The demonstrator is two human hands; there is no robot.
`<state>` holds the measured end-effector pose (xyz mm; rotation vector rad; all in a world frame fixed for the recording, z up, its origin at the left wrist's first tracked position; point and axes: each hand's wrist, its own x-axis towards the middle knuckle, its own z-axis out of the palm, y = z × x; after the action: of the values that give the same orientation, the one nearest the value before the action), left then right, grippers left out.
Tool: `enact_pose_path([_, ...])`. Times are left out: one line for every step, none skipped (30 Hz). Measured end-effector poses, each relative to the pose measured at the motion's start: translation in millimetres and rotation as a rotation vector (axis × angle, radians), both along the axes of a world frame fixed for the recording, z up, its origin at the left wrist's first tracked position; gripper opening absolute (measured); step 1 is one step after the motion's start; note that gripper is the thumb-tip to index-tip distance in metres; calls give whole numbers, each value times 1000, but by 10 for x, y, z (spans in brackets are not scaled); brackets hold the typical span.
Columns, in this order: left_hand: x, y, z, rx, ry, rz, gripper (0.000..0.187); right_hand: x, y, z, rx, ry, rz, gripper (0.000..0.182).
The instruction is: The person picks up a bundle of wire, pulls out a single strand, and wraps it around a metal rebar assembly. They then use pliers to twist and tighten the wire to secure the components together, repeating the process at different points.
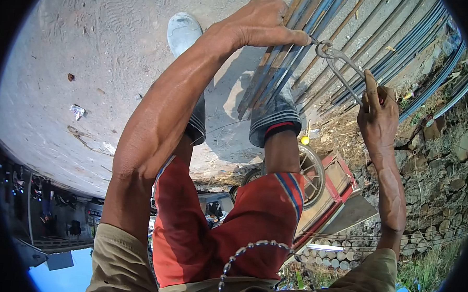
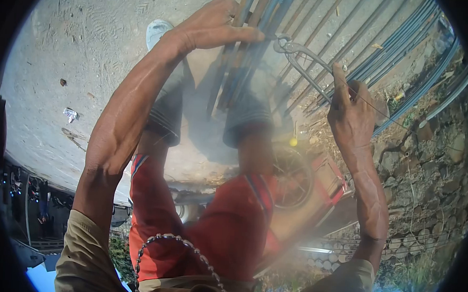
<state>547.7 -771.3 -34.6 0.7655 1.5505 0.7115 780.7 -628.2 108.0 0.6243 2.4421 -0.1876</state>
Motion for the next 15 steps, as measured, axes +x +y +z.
enact_pose_path([-26, 27, 16, -2, -90, -8, 54, -35, 0, 20, -49, -20, -21, 52])
enact_pose_path([-65, 68, 19, 4, -171, -14, 52, -71, 36, 21, -90, -31, -40, 51])
enact_pose_path([-49, 56, -39, 18, -131, -15, 52, -99, 84, 32, -143, -25, -58, 50])
enact_pose_path([0, 11, -135, 29, -93, -16, 51, -128, 127, 49, -199, -21, -79, 50])
enact_pose_path([13, -4, -172, 44, -48, -15, 50, -154, 175, 35, -251, -10, -95, 49])
enact_pose_path([21, -19, -211, 52, -43, -8, 50, -100, 251, -17, -374, 41, -127, 51])
enact_pose_path([41, -45, -242, 55, -44, -5, 50, -113, 291, -12, -444, 9, -199, 52])
enact_pose_path([52, -57, -255, 58, -44, 5, 50, -146, 332, -10, -514, -19, -269, 53])
enact_pose_path([63, -68, -268, 61, -43, 16, 50, -178, 369, -8, -582, -45, -338, 54])
enact_pose_path([96, -80, -271, 62, -51, 33, 50, -196, 382, 19, -541, -74, -296, 55])
enact_pose_path([80, -54, -239, 62, -43, 48, 56, -220, 369, 62, -498, -101, -255, 55])
enact_pose_path([64, -29, -208, 62, -35, 63, 62, -263, 352, 87, -449, -118, -213, 56])
enact_pose_path([75, -23, -163, 52, -19, 80, 74, -335, 295, 143, -348, -167, -219, 54])
enact_pose_path([97, -26, -85, 31, -15, 100, 87, -420, 211, 240, -256, -228, -222, 53])
enact_pose_path([67, 13, -41, -3, -48, 54, 83, -477, 175, 304, -157, -279, -219, 52])
